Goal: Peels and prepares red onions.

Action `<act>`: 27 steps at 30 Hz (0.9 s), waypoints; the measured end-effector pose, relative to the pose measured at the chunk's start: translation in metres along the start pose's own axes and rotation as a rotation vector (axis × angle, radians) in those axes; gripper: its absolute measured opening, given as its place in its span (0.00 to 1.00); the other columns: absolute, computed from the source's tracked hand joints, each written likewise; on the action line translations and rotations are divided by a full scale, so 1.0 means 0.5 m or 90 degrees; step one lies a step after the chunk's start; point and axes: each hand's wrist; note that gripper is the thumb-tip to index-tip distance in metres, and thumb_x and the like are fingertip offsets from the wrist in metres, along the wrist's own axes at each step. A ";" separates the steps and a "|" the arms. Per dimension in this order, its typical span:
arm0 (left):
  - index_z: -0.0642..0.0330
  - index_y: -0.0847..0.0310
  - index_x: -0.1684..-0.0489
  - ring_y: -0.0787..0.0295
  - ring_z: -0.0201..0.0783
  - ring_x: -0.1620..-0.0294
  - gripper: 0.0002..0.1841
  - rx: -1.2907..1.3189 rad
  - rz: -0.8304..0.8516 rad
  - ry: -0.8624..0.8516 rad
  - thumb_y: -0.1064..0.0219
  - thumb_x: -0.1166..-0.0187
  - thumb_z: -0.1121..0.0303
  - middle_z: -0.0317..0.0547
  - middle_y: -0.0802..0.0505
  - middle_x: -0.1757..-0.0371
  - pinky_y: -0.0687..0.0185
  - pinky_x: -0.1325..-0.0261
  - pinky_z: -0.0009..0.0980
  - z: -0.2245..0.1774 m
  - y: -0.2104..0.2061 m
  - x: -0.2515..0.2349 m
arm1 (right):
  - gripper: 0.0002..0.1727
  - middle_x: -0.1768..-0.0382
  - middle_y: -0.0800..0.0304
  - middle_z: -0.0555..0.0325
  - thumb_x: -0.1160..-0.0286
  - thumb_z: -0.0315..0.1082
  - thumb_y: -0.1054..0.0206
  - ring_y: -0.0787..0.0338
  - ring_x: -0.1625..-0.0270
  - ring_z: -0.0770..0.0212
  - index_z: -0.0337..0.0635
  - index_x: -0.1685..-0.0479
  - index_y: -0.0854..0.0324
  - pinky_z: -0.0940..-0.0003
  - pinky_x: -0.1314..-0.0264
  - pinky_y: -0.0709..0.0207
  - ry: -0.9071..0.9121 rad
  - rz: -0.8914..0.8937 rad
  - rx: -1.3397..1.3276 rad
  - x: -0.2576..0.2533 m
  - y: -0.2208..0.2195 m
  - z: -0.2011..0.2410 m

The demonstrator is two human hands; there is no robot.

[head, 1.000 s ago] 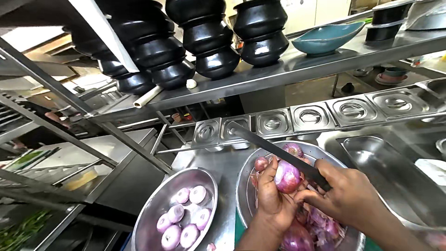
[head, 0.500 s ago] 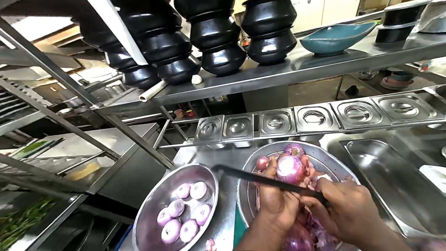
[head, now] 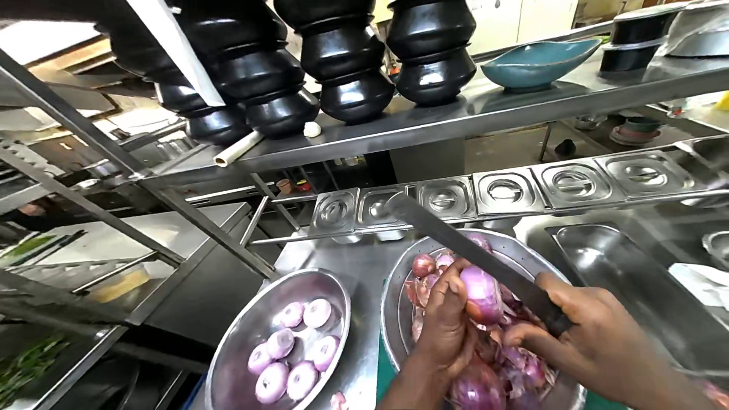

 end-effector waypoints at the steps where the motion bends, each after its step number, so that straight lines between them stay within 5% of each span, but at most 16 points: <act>1: 0.54 0.15 0.37 0.07 0.37 0.53 0.33 -0.015 0.003 0.001 0.22 0.36 0.41 0.48 0.06 0.51 0.10 0.46 0.35 0.001 -0.001 0.001 | 0.35 0.89 0.35 0.74 0.32 0.79 0.39 0.33 0.87 0.77 0.56 0.76 0.29 0.74 0.88 0.42 0.011 0.006 -0.003 -0.003 0.002 0.006; 16: 0.56 0.11 0.42 0.06 0.32 0.53 0.26 -0.009 0.062 0.009 0.25 0.29 0.46 0.45 0.04 0.53 0.11 0.46 0.29 0.003 -0.025 0.011 | 0.35 0.90 0.37 0.74 0.31 0.80 0.42 0.35 0.88 0.75 0.56 0.78 0.28 0.72 0.88 0.43 0.030 0.017 0.016 -0.018 0.002 0.037; 22: 0.56 0.12 0.44 0.07 0.31 0.53 0.20 -0.038 0.031 -0.003 0.26 0.25 0.51 0.44 0.05 0.54 0.12 0.46 0.28 0.005 -0.029 0.010 | 0.32 0.91 0.39 0.72 0.19 0.72 0.48 0.34 0.89 0.72 0.55 0.79 0.30 0.70 0.90 0.45 0.052 0.036 0.029 -0.015 -0.002 0.040; 27: 0.51 0.14 0.41 0.10 0.30 0.57 0.28 -0.142 0.020 0.130 0.35 0.24 0.37 0.40 0.08 0.56 0.12 0.51 0.27 -0.018 -0.025 0.010 | 0.31 0.89 0.34 0.71 0.10 0.64 0.57 0.29 0.88 0.70 0.55 0.75 0.25 0.67 0.89 0.40 0.043 0.050 -0.011 -0.015 -0.006 0.026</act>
Point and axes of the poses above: each hand's wrist, its own x-axis away from the middle knuckle, its own y-axis out of the back of the hand, z = x × y
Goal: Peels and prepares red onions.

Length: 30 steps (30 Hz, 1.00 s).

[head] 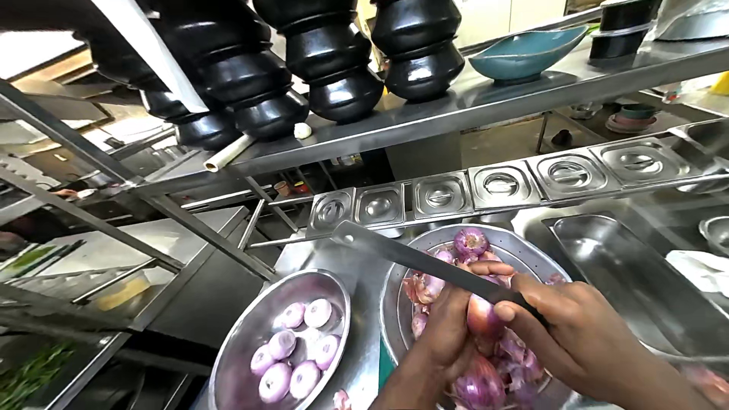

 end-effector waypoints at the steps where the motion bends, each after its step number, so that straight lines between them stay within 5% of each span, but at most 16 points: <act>1: 0.52 0.15 0.45 0.09 0.30 0.59 0.28 0.010 0.002 0.035 0.34 0.24 0.36 0.40 0.07 0.58 0.11 0.55 0.27 -0.004 0.003 0.001 | 0.31 0.89 0.32 0.71 0.09 0.64 0.57 0.27 0.87 0.71 0.55 0.73 0.24 0.67 0.89 0.38 -0.002 -0.008 0.000 0.001 -0.003 -0.004; 4: 0.56 0.21 0.46 0.09 0.33 0.56 0.25 0.022 0.016 0.088 0.41 0.17 0.41 0.42 0.08 0.57 0.11 0.50 0.30 -0.007 0.018 -0.001 | 0.32 0.90 0.35 0.70 0.09 0.63 0.60 0.30 0.88 0.70 0.53 0.77 0.28 0.68 0.90 0.42 -0.004 -0.061 0.059 0.006 -0.018 -0.010; 7: 0.56 0.20 0.58 0.11 0.32 0.66 0.26 0.044 -0.050 0.104 0.62 0.06 0.50 0.43 0.10 0.66 0.13 0.64 0.28 0.002 0.017 -0.013 | 0.33 0.90 0.33 0.64 0.09 0.63 0.61 0.29 0.89 0.65 0.50 0.76 0.28 0.65 0.91 0.41 0.043 -0.099 0.136 0.021 -0.034 -0.006; 11: 0.60 0.20 0.62 0.13 0.34 0.69 0.29 0.054 -0.132 0.102 0.60 0.06 0.47 0.45 0.12 0.69 0.14 0.64 0.28 0.012 0.020 -0.031 | 0.33 0.88 0.32 0.62 0.08 0.63 0.61 0.28 0.89 0.62 0.48 0.74 0.28 0.65 0.90 0.39 0.127 -0.085 0.158 0.045 -0.053 -0.002; 14: 0.62 0.20 0.57 0.14 0.38 0.77 0.33 0.062 -0.285 0.137 0.60 0.09 0.40 0.49 0.12 0.72 0.16 0.76 0.31 0.014 0.023 -0.051 | 0.32 0.87 0.31 0.61 0.09 0.63 0.59 0.27 0.87 0.60 0.49 0.74 0.29 0.65 0.87 0.36 0.188 -0.041 0.145 0.059 -0.057 0.011; 17: 0.59 0.23 0.55 0.20 0.38 0.83 0.36 0.119 -0.311 0.175 0.65 0.11 0.35 0.49 0.15 0.75 0.21 0.83 0.31 0.003 0.040 -0.062 | 0.33 0.88 0.30 0.61 0.09 0.63 0.58 0.27 0.88 0.60 0.48 0.75 0.28 0.64 0.88 0.36 0.165 -0.002 0.117 0.067 -0.058 0.010; 20: 0.59 0.23 0.54 0.19 0.38 0.81 0.35 0.131 -0.300 0.126 0.66 0.10 0.37 0.48 0.15 0.74 0.18 0.79 0.32 0.010 0.059 -0.062 | 0.37 0.89 0.28 0.60 0.12 0.69 0.59 0.24 0.90 0.60 0.47 0.74 0.25 0.60 0.92 0.34 0.033 0.017 0.116 0.060 -0.047 -0.014; 23: 0.60 0.21 0.49 0.14 0.39 0.75 0.32 -0.015 -0.336 0.055 0.66 0.06 0.43 0.49 0.13 0.70 0.15 0.73 0.33 0.006 0.043 -0.055 | 0.42 0.92 0.33 0.63 0.27 0.81 0.53 0.28 0.91 0.61 0.48 0.76 0.25 0.59 0.92 0.38 -0.053 0.004 0.141 0.033 -0.045 -0.040; 27: 0.60 0.19 0.44 0.09 0.36 0.58 0.29 -0.194 -0.260 -0.065 0.66 0.05 0.51 0.47 0.09 0.60 0.11 0.52 0.34 0.011 0.038 -0.044 | 0.40 0.92 0.36 0.71 0.34 0.84 0.48 0.31 0.90 0.68 0.54 0.80 0.27 0.65 0.90 0.39 -0.075 0.017 0.117 0.004 -0.039 -0.042; 30: 0.60 0.17 0.47 0.10 0.34 0.59 0.26 -0.253 -0.226 -0.087 0.64 0.04 0.55 0.45 0.09 0.62 0.11 0.53 0.32 0.005 0.035 -0.038 | 0.39 0.92 0.38 0.73 0.35 0.85 0.48 0.33 0.89 0.70 0.57 0.82 0.30 0.66 0.89 0.41 -0.078 0.028 0.110 -0.007 -0.038 -0.039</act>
Point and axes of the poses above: each hand's wrist, its own x-axis away from the middle knuckle, its own y-axis out of the back of the hand, z = x × y
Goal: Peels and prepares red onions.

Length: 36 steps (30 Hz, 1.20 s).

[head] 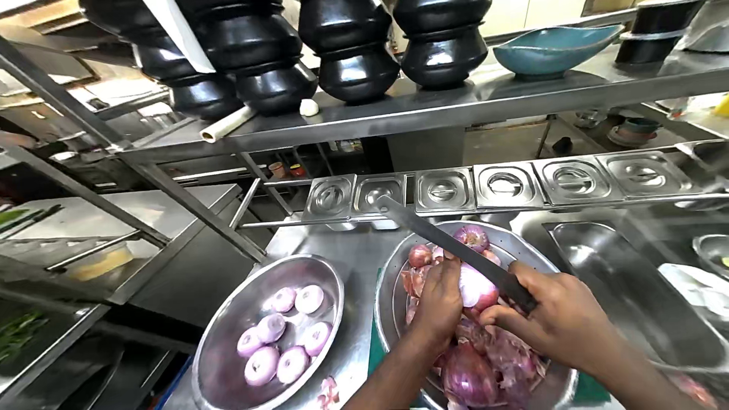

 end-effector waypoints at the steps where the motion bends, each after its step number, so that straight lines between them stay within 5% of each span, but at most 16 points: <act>1: 0.60 0.17 0.47 0.10 0.34 0.60 0.26 -0.007 0.007 -0.003 0.63 0.04 0.56 0.45 0.09 0.62 0.11 0.53 0.31 -0.003 0.001 0.002 | 0.38 0.92 0.39 0.74 0.35 0.84 0.48 0.33 0.89 0.71 0.58 0.82 0.31 0.67 0.89 0.42 0.004 -0.001 -0.004 -0.001 0.000 0.000; 7: 0.56 0.16 0.57 0.12 0.34 0.65 0.29 -0.018 0.029 -0.013 0.61 0.06 0.48 0.43 0.11 0.68 0.13 0.59 0.31 -0.009 0.003 0.005 | 0.34 0.91 0.37 0.71 0.22 0.75 0.48 0.31 0.89 0.71 0.55 0.80 0.28 0.68 0.90 0.41 0.073 -0.021 -0.045 0.008 -0.007 -0.003; 12: 0.57 0.16 0.52 0.11 0.29 0.61 0.22 -0.033 -0.002 0.001 0.56 0.05 0.56 0.39 0.10 0.65 0.14 0.53 0.26 -0.024 -0.006 0.016 | 0.34 0.92 0.39 0.69 0.16 0.71 0.52 0.32 0.90 0.68 0.53 0.80 0.30 0.67 0.90 0.43 0.109 -0.035 -0.005 0.014 -0.006 0.001; 15: 0.55 0.15 0.52 0.11 0.30 0.58 0.24 -0.073 -0.002 -0.013 0.55 0.07 0.49 0.39 0.09 0.63 0.13 0.51 0.29 -0.019 -0.001 0.012 | 0.35 0.92 0.38 0.68 0.14 0.69 0.56 0.31 0.91 0.66 0.52 0.81 0.31 0.66 0.91 0.43 0.129 -0.051 0.046 0.019 -0.007 0.011; 17: 0.57 0.15 0.49 0.10 0.33 0.60 0.31 -0.062 -0.006 0.014 0.60 0.08 0.43 0.43 0.09 0.62 0.12 0.53 0.33 -0.016 0.003 0.002 | 0.35 0.92 0.36 0.65 0.13 0.69 0.57 0.30 0.91 0.63 0.51 0.80 0.30 0.65 0.92 0.42 0.165 -0.055 0.078 0.027 -0.008 0.020; 19: 0.61 0.17 0.50 0.11 0.36 0.74 0.35 0.030 -0.047 0.106 0.63 0.09 0.40 0.48 0.10 0.70 0.11 0.70 0.30 -0.027 -0.005 -0.007 | 0.35 0.91 0.35 0.63 0.12 0.67 0.58 0.30 0.91 0.60 0.50 0.78 0.30 0.64 0.92 0.41 0.215 -0.046 0.106 0.038 -0.011 0.026; 21: 0.64 0.21 0.50 0.14 0.41 0.81 0.37 0.167 -0.060 0.202 0.63 0.11 0.36 0.53 0.13 0.74 0.13 0.78 0.33 -0.034 -0.002 -0.021 | 0.35 0.92 0.36 0.64 0.13 0.68 0.58 0.31 0.92 0.61 0.50 0.79 0.30 0.64 0.92 0.42 0.226 -0.035 0.099 0.049 -0.017 0.022; 25: 0.62 0.22 0.48 0.13 0.43 0.78 0.37 0.314 -0.048 0.313 0.63 0.13 0.34 0.51 0.13 0.73 0.10 0.73 0.37 -0.032 0.017 -0.031 | 0.39 0.93 0.34 0.63 0.21 0.77 0.56 0.28 0.92 0.61 0.50 0.79 0.28 0.61 0.94 0.40 0.113 -0.042 0.077 0.051 -0.010 -0.007; 29: 0.62 0.22 0.56 0.12 0.43 0.78 0.37 0.335 -0.009 0.338 0.69 0.09 0.38 0.50 0.13 0.74 0.11 0.73 0.36 -0.028 0.015 -0.026 | 0.41 0.92 0.38 0.68 0.31 0.83 0.50 0.33 0.91 0.65 0.52 0.80 0.29 0.65 0.92 0.42 0.034 -0.054 0.066 0.027 0.010 -0.017; 36: 0.62 0.21 0.63 0.13 0.37 0.79 0.34 0.332 0.039 0.300 0.68 0.06 0.44 0.49 0.13 0.76 0.14 0.74 0.29 -0.023 -0.002 -0.005 | 0.37 0.92 0.39 0.73 0.31 0.81 0.47 0.32 0.90 0.69 0.57 0.82 0.31 0.66 0.89 0.42 0.003 -0.035 0.017 -0.006 0.000 0.015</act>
Point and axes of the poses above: each hand's wrist, its own x-axis away from the middle knuckle, its own y-axis out of the back of the hand, z = x × y
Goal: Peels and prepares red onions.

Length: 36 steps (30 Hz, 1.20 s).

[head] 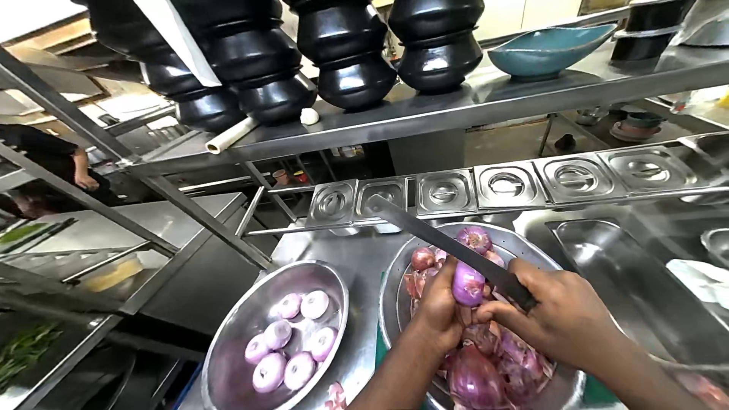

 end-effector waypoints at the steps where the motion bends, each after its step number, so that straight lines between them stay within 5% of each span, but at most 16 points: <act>1: 0.62 0.21 0.64 0.14 0.36 0.79 0.34 -0.002 0.008 -0.001 0.67 0.06 0.45 0.48 0.13 0.76 0.16 0.75 0.28 0.001 0.000 0.001 | 0.37 0.92 0.40 0.73 0.31 0.81 0.48 0.33 0.90 0.69 0.57 0.82 0.31 0.67 0.89 0.42 0.004 -0.002 -0.003 -0.004 -0.002 0.003; 17: 0.61 0.19 0.62 0.12 0.36 0.76 0.30 -0.019 -0.039 -0.033 0.59 0.07 0.45 0.49 0.11 0.74 0.15 0.75 0.28 0.003 -0.015 0.006 | 0.33 0.92 0.35 0.70 0.14 0.67 0.54 0.29 0.90 0.67 0.54 0.79 0.27 0.66 0.90 0.40 0.084 -0.021 -0.019 0.002 -0.023 0.015; 20: 0.62 0.17 0.55 0.09 0.38 0.70 0.31 0.012 0.003 -0.038 0.60 0.07 0.45 0.50 0.09 0.69 0.11 0.66 0.30 0.007 -0.001 0.001 | 0.34 0.92 0.34 0.67 0.15 0.70 0.55 0.29 0.90 0.64 0.52 0.79 0.27 0.65 0.92 0.41 0.120 -0.011 0.021 0.010 -0.021 0.021; 24: 0.61 0.18 0.59 0.15 0.34 0.78 0.32 0.016 0.007 -0.030 0.62 0.07 0.44 0.47 0.12 0.74 0.16 0.75 0.26 0.006 0.001 -0.003 | 0.36 0.92 0.36 0.69 0.24 0.77 0.50 0.31 0.91 0.67 0.53 0.80 0.28 0.67 0.91 0.43 0.101 -0.025 0.017 0.009 -0.016 0.015; 28: 0.62 0.21 0.58 0.13 0.35 0.76 0.30 0.020 0.004 -0.030 0.65 0.05 0.50 0.49 0.12 0.74 0.15 0.72 0.27 0.004 -0.011 0.004 | 0.37 0.92 0.37 0.71 0.29 0.79 0.45 0.33 0.90 0.69 0.54 0.81 0.29 0.68 0.90 0.43 0.065 -0.061 0.004 -0.007 -0.010 0.004; 36: 0.62 0.21 0.64 0.13 0.36 0.78 0.31 0.011 -0.017 -0.008 0.64 0.05 0.50 0.49 0.12 0.75 0.16 0.75 0.27 0.004 -0.019 0.015 | 0.36 0.92 0.39 0.72 0.25 0.78 0.48 0.34 0.90 0.70 0.54 0.80 0.30 0.69 0.90 0.44 0.081 -0.046 -0.013 -0.009 -0.013 0.004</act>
Point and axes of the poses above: each hand's wrist, its own x-axis away from the middle knuckle, its own y-axis out of the back of the hand, z = x × y
